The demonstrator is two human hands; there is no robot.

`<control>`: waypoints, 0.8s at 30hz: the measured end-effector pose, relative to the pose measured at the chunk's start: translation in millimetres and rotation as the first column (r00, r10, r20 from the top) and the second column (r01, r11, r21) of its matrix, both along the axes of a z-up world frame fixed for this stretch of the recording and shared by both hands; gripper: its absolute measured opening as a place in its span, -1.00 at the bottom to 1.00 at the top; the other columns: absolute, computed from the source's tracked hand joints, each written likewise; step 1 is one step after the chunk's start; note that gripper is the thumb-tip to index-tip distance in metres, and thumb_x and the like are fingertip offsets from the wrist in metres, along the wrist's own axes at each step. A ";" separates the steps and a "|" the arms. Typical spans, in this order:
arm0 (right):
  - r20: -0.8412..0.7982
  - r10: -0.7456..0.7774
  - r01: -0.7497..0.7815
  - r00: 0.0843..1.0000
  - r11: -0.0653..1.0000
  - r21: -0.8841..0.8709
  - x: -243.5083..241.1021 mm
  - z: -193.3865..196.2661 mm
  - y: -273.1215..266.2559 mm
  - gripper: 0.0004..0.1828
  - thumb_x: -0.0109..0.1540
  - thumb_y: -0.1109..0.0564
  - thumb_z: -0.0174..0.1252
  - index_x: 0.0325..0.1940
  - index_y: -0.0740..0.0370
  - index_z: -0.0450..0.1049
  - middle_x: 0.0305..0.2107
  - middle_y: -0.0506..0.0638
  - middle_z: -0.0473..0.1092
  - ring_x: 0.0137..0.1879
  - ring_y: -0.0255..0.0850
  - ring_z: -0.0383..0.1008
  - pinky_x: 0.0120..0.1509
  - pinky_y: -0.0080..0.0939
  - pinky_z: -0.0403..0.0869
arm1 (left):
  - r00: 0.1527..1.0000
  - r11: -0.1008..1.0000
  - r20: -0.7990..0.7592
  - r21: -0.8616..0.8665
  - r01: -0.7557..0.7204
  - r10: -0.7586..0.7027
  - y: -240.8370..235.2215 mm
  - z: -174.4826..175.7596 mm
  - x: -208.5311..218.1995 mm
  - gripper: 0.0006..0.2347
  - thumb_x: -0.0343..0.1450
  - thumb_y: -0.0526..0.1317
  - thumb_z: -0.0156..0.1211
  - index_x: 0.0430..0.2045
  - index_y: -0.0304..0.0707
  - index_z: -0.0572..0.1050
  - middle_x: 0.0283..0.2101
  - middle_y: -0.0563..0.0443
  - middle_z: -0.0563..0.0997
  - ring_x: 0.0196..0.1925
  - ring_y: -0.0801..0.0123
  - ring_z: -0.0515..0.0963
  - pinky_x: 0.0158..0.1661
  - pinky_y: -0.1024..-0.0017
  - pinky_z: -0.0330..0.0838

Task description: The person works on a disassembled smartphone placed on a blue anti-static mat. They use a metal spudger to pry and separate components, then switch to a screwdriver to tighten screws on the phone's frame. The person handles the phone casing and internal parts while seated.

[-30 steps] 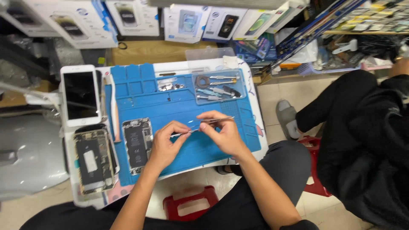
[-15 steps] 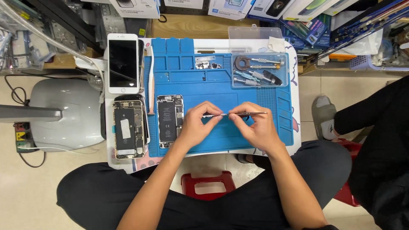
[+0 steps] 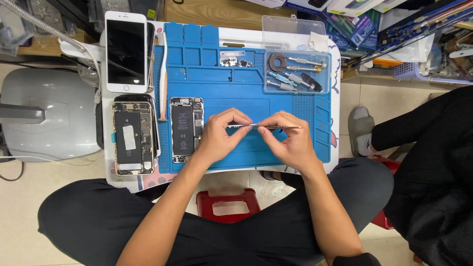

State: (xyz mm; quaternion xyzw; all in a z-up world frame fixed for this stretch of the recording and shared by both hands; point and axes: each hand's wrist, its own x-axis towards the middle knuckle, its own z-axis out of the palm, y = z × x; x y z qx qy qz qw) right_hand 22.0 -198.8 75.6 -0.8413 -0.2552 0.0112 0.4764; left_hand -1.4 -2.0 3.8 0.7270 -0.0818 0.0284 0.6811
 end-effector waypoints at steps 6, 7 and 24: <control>0.022 0.001 -0.001 1.000 1.000 -0.012 -0.2 -1.9 0.7 -0.89 0.28 0.29 0.27 -0.30 0.16 0.65 -0.56 -0.01 0.56 -0.42 -0.05 0.54 -0.21 -0.11 0.54 | 1.000 1.000 -0.005 0.000 0.009 -0.009 -0.2 2.2 -0.3 -0.93 0.37 -0.44 0.37 -0.38 -0.29 0.65 -0.26 -0.07 0.74 -0.14 0.11 0.75 -0.10 0.27 0.64; 0.023 0.004 -0.004 1.000 1.000 -0.013 0.0 -1.8 1.1 -0.89 0.28 0.29 0.27 -0.30 0.16 0.65 -0.56 -0.01 0.56 -0.42 -0.05 0.54 -0.21 -0.11 0.54 | 1.000 1.000 -0.004 -0.001 0.006 -0.006 0.6 1.3 0.0 -0.93 0.37 -0.44 0.37 -0.38 -0.29 0.65 -0.26 -0.07 0.74 -0.14 0.11 0.75 -0.10 0.27 0.64; 0.022 0.008 -0.008 1.000 1.000 -0.010 1.9 0.5 0.3 -0.89 0.27 0.30 0.27 -0.29 0.16 0.65 -0.54 0.01 0.58 -0.41 -0.02 0.55 -0.21 -0.08 0.55 | 1.000 1.000 0.004 0.014 0.022 -0.022 0.8 -0.3 1.0 -0.95 0.36 -0.41 0.38 -0.39 -0.29 0.64 -0.26 -0.06 0.75 -0.15 0.12 0.75 -0.12 0.29 0.64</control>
